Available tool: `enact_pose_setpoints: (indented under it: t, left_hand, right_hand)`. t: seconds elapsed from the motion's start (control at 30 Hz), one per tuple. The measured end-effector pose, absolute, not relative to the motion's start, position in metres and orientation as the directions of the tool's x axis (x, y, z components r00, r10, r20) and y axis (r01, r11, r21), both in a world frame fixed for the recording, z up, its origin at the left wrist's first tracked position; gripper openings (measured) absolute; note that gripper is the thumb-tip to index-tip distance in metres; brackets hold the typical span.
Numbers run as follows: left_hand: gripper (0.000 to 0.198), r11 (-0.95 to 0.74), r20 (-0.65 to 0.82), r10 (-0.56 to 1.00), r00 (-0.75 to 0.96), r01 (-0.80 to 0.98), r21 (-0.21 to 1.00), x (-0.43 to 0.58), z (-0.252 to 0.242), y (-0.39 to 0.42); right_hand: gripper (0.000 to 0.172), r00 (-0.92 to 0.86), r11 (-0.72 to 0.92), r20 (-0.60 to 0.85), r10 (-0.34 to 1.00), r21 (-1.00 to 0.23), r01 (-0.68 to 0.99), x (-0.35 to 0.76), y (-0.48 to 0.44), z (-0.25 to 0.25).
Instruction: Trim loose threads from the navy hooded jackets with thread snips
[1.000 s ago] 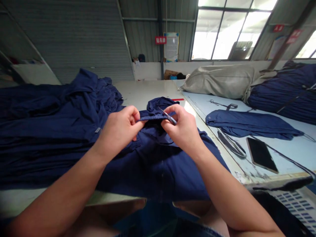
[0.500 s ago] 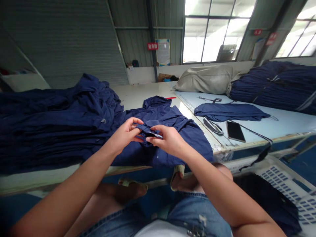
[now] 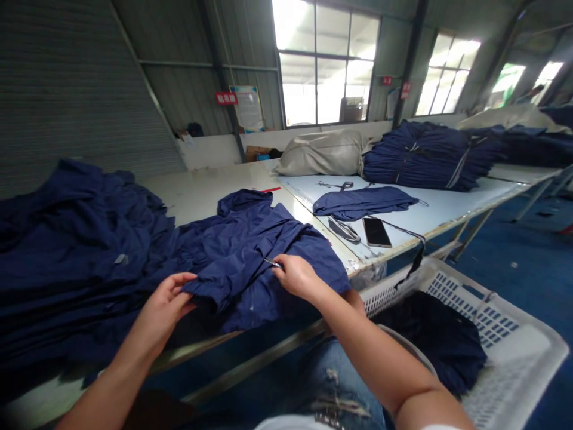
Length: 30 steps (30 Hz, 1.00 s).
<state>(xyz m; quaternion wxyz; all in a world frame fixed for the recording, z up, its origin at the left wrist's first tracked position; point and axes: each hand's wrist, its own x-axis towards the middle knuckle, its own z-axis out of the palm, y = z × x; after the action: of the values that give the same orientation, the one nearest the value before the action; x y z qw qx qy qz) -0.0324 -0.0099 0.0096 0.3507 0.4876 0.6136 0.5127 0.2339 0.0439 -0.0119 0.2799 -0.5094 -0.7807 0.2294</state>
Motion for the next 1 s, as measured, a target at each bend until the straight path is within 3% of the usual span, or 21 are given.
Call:
enact_pose_setpoints:
  t: [0.27,0.4,0.5,0.57,0.67,0.73,0.8,0.83,0.9,1.0]
  left_hand:
    - [0.037,0.042,0.002,0.993,-0.121,0.360,0.932,-0.038,0.008,0.017]
    - [0.045,0.022,-0.080,0.993,0.090,0.522,0.853,-0.045,0.020,0.016]
    - [0.039,-0.089,-0.053,0.983,0.176,0.709,0.700,-0.065,0.032,0.016]
    - [0.035,-0.141,0.123,0.988,0.090,0.844,0.517,-0.084,0.035,0.022]
    - [0.034,-0.085,0.337,0.942,-0.001,0.967,0.242,-0.108,0.028,0.040]
    - [0.040,-0.061,0.328,0.945,-0.002,0.982,0.180,-0.114,0.019,0.053]
    - [0.054,-0.058,0.286,0.958,0.018,0.989,0.133,-0.112,0.009,0.065]
    - [0.060,-0.055,0.262,0.965,0.023,0.992,0.115,-0.110,0.005,0.070]
    - [0.071,-0.036,0.224,0.975,0.016,0.996,0.087,-0.106,0.000,0.079]
    - [0.083,0.003,0.178,0.984,-0.016,0.997,0.071,-0.107,-0.004,0.088]
  right_hand:
    - [0.026,-0.262,0.292,0.132,0.956,-0.517,0.805,0.226,0.089,-0.025]
    - [0.027,-0.315,0.325,0.110,0.943,-0.509,0.797,0.227,0.103,-0.024]
    - [0.025,-0.362,0.353,0.093,0.927,-0.537,0.766,0.227,0.103,-0.022]
    - [0.022,-0.393,0.371,0.088,0.915,-0.566,0.736,0.223,0.096,-0.017]
    - [0.021,-0.507,0.458,0.127,0.853,-0.650,0.607,0.207,0.076,-0.009]
    - [0.054,-0.643,0.562,0.160,0.749,-0.666,0.490,0.189,0.061,-0.007]
    - [0.094,-0.748,0.666,0.151,0.647,-0.589,0.458,0.171,0.052,-0.010]
    - [0.101,-0.772,0.695,0.125,0.623,-0.540,0.474,0.162,0.050,-0.012]
    - [0.091,-0.782,0.708,0.063,0.620,-0.476,0.522,0.150,0.053,-0.018]
    - [0.053,-0.791,0.684,-0.018,0.611,-0.491,0.540,0.141,0.067,-0.020]
